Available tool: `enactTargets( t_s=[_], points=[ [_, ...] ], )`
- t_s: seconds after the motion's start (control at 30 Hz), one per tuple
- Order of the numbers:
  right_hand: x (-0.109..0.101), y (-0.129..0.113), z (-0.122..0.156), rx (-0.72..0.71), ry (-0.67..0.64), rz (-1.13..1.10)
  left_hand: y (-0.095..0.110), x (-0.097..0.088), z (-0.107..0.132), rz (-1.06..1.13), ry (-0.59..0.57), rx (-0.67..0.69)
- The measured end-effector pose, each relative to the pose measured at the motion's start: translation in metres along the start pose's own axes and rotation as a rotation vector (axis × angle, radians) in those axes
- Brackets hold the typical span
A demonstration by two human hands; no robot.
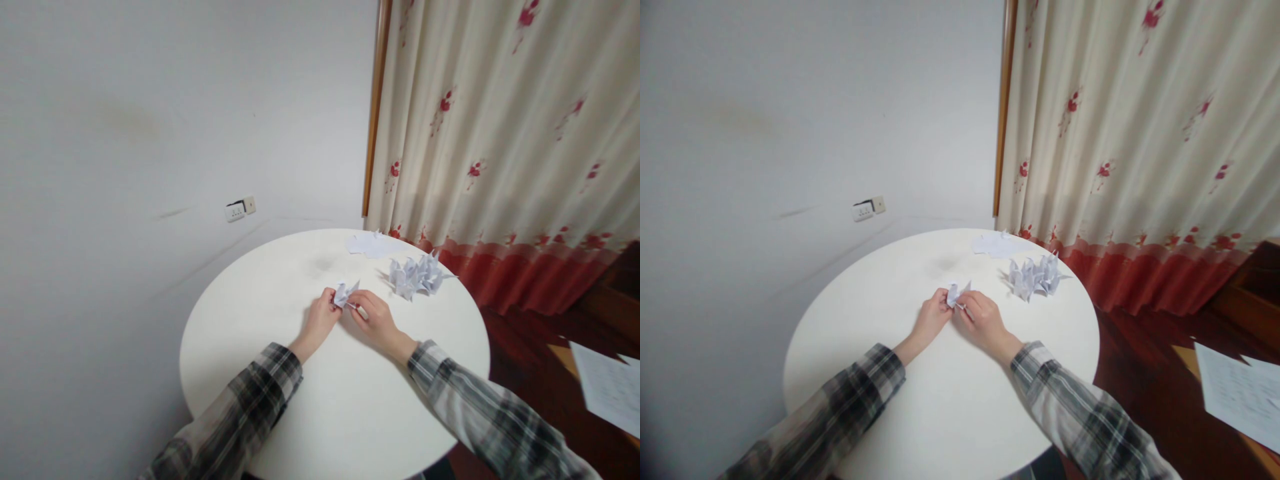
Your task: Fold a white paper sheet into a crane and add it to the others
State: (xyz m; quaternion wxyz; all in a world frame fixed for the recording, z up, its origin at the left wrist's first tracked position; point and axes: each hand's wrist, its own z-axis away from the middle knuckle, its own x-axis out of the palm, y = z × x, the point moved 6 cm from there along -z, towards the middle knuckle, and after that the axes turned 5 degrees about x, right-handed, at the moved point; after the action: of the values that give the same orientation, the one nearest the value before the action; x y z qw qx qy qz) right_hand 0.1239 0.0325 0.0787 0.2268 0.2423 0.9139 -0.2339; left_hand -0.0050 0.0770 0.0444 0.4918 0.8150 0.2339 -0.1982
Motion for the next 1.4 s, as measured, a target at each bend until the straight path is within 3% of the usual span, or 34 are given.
enactTargets(
  t_s=[0.17, 0.47, 0.67, 0.87, 1.0, 1.17, 1.27, 1.4],
  points=[
    [0.009, 0.018, 0.002, 0.185, -0.026, -0.092, 0.0, 0.006, 0.003, 0.036, -0.018, 0.02],
    [0.014, 0.019, 0.007, 0.115, -0.073, -0.083, -0.008, 0.014, 0.0, 0.316, -0.025, -0.024],
    [0.014, 0.019, 0.006, 0.149, -0.085, -0.087, -0.001, 0.013, 0.001, 0.283, -0.025, -0.036],
    [0.014, 0.018, 0.008, 0.116, -0.076, -0.127, -0.012, 0.009, -0.004, 0.211, 0.049, -0.039],
    [0.01, 0.011, 0.007, 0.114, -0.097, -0.236, -0.013, 0.006, -0.005, 0.292, 0.089, -0.059],
    [0.011, 0.018, 0.003, 0.346, -0.106, -0.421, -0.007, 0.004, -0.003, 0.423, 0.085, -0.059],
    [0.02, 0.032, 0.006, 0.551, -0.056, -0.559, -0.004, 0.0, -0.001, 0.377, 0.1, -0.025],
    [0.035, 0.043, 0.01, 0.709, -0.048, -0.767, 0.003, -0.006, 0.002, 0.251, 0.123, 0.03]
  ],
)
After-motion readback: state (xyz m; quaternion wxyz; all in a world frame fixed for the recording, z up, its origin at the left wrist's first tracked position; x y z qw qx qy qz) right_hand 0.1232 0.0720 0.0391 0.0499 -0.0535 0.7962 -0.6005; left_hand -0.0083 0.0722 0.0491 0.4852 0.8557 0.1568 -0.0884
